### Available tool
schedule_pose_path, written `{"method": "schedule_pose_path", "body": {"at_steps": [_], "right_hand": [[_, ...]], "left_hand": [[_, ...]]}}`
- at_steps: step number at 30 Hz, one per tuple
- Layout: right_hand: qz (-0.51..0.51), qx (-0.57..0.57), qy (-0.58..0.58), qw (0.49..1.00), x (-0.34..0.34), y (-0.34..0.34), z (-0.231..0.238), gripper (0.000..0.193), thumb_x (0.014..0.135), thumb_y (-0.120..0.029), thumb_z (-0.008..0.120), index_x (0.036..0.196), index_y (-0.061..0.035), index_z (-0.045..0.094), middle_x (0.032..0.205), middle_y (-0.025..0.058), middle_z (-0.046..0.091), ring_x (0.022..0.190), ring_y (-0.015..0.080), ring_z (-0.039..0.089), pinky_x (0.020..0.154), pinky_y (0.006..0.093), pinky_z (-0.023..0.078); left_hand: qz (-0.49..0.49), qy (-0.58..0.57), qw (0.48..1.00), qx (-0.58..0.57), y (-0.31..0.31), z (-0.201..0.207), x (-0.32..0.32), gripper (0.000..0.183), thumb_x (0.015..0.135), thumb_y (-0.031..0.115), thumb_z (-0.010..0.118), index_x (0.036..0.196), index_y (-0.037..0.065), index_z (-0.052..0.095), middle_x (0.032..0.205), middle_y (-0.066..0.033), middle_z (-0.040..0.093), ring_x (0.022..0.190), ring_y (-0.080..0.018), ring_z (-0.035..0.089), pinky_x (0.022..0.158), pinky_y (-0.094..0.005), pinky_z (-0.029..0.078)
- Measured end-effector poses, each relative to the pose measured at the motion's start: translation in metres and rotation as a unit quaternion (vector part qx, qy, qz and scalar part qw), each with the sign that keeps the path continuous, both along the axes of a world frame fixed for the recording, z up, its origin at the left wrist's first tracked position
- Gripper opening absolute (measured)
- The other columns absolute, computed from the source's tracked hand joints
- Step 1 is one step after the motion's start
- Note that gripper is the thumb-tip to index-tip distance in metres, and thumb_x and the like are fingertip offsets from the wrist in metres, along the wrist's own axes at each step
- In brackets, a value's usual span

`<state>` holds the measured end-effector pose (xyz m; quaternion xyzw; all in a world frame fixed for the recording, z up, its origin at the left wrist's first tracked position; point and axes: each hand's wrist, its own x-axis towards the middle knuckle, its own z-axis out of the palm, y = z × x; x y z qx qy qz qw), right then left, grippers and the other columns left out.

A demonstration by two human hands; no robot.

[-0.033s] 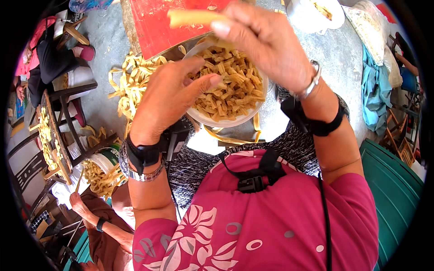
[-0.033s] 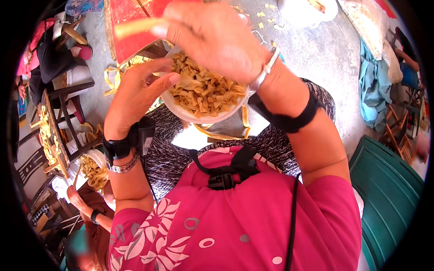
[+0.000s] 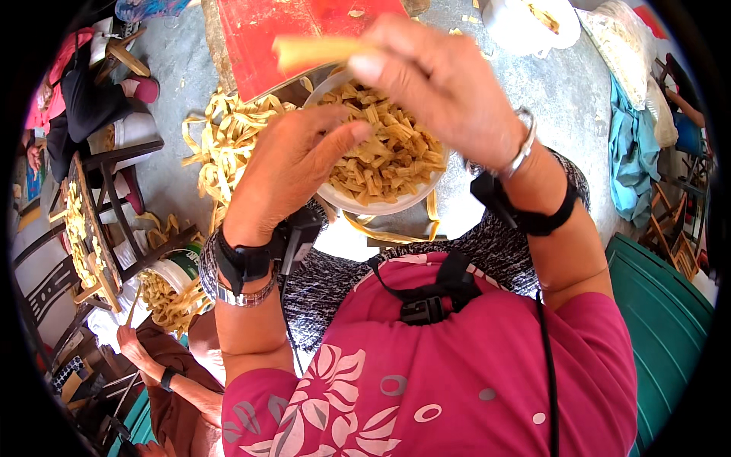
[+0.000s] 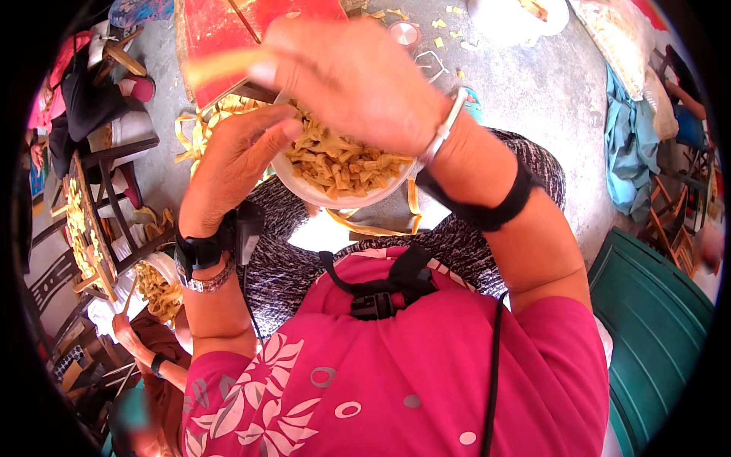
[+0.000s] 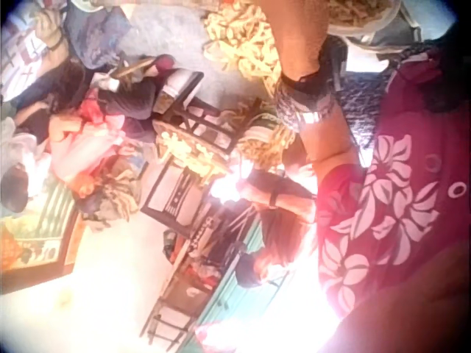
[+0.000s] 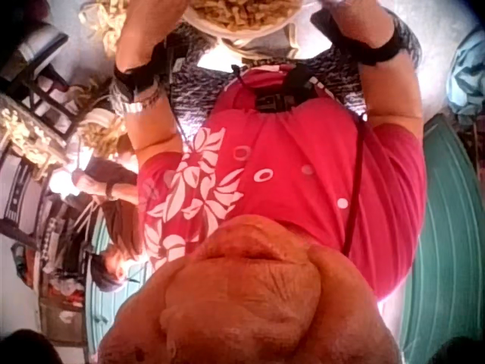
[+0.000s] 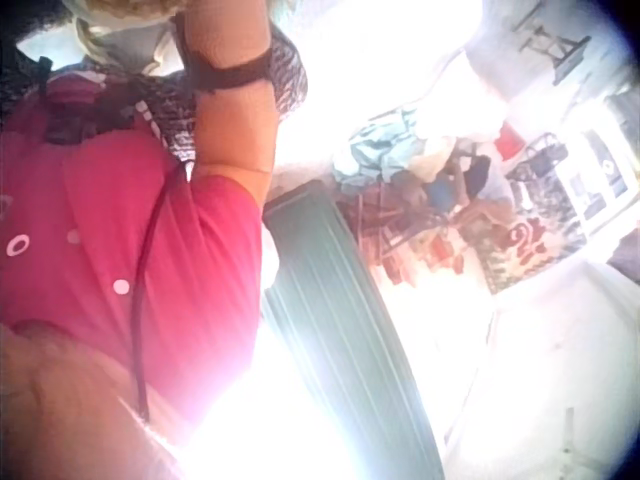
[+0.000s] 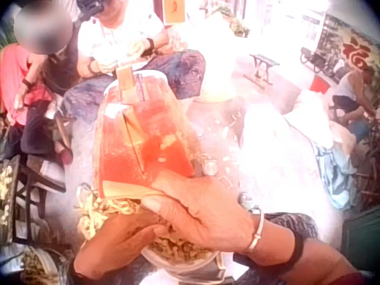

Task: The person picks up long strips of dough, folds and braids them into specific shapes by hand, and places the finished pieces into a white bucket.

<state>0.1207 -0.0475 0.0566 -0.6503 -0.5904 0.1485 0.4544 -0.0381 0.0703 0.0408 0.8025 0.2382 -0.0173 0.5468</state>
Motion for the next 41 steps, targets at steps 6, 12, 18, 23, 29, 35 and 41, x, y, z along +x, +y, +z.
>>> {"method": "schedule_pose_path", "body": {"at_steps": [6, 12, 18, 23, 29, 35, 41], "right_hand": [[0.195, -0.013, -0.058, 0.979, -0.069, -0.023, -0.010, 0.010, 0.080, -0.018, 0.060, 0.080, -0.0091, 0.055, 0.065, 0.0055, 0.048, 0.061, 0.0270, 0.055, 0.052, 0.0367, 0.043], [0.118, 0.093, 0.159, 0.976, -0.068, -0.029, -0.009, 0.013, 0.082, -0.013, 0.058, 0.092, -0.0040, 0.055, 0.076, 0.0111, 0.053, 0.067, 0.0285, 0.056, 0.056, 0.0382, 0.044], [-0.058, 0.109, 0.450, 0.884, -0.039, -0.017, -0.008, 0.024, 0.098, -0.020, 0.036, 0.095, -0.0014, 0.051, 0.091, 0.0051, 0.057, 0.080, 0.0072, 0.051, 0.071, 0.0234, 0.042], [-0.070, -0.005, 0.461, 0.885, -0.033, -0.015, -0.002, 0.022, 0.096, -0.021, 0.039, 0.090, -0.0029, 0.051, 0.080, -0.0002, 0.052, 0.072, 0.0045, 0.046, 0.065, 0.0210, 0.038], [-0.014, -0.049, 0.425, 0.904, -0.034, -0.015, 0.008, 0.022, 0.093, -0.017, 0.045, 0.079, -0.0019, 0.053, 0.070, -0.0052, 0.047, 0.065, 0.0016, 0.040, 0.056, 0.0188, 0.034], [0.017, -0.168, 0.390, 0.905, -0.020, -0.022, 0.009, 0.028, 0.095, -0.025, 0.044, 0.091, -0.0020, 0.059, 0.077, -0.0013, 0.054, 0.069, 0.0045, 0.047, 0.061, 0.0204, 0.040], [0.045, -0.033, 0.255, 0.965, -0.023, -0.021, 0.002, 0.039, 0.092, -0.039, 0.049, 0.105, -0.0022, 0.053, 0.085, -0.0012, 0.051, 0.067, 0.0031, 0.043, 0.055, 0.0175, 0.034]], "left_hand": [[0.180, -0.041, 0.879, -0.441, -0.028, 0.003, 0.013, 0.041, 0.094, 0.037, 0.049, 0.107, -0.001, 0.053, 0.086, -0.0115, 0.063, 0.073, -0.0145, 0.062, 0.067, -0.0277, 0.052], [0.189, -0.092, 0.908, -0.362, -0.015, -0.008, 0.008, 0.025, 0.089, 0.017, 0.058, 0.106, 0.001, 0.051, 0.084, -0.0048, 0.060, 0.066, -0.0080, 0.057, 0.059, -0.0213, 0.047], [0.068, -0.234, 0.940, -0.239, -0.036, 0.014, 0.011, 0.025, 0.087, -0.003, 0.054, 0.112, -0.001, 0.049, 0.108, -0.0082, 0.060, 0.098, -0.0136, 0.058, 0.085, -0.0242, 0.045], [0.007, -0.360, 0.910, 0.205, -0.029, 0.021, 0.010, 0.026, 0.081, -0.005, 0.060, 0.106, -0.001, 0.055, 0.093, -0.0126, 0.065, 0.078, -0.0205, 0.064, 0.069, -0.0261, 0.051], [0.055, -0.424, 0.803, 0.415, -0.026, 0.026, 0.013, 0.021, 0.073, 0.006, 0.072, 0.090, 0.003, 0.062, 0.083, -0.0127, 0.065, 0.069, -0.0244, 0.062, 0.059, -0.0284, 0.050], [0.046, -0.354, 0.887, 0.292, -0.023, 0.017, 0.008, 0.014, 0.078, 0.008, 0.068, 0.090, 0.004, 0.062, 0.085, -0.0086, 0.064, 0.071, -0.0190, 0.061, 0.064, -0.0264, 0.049], [0.124, -0.340, 0.904, -0.229, -0.018, 0.021, -0.002, 0.033, 0.089, 0.021, 0.059, 0.112, -0.002, 0.053, 0.105, -0.0074, 0.060, 0.093, -0.0114, 0.057, 0.083, -0.0240, 0.044]]}}
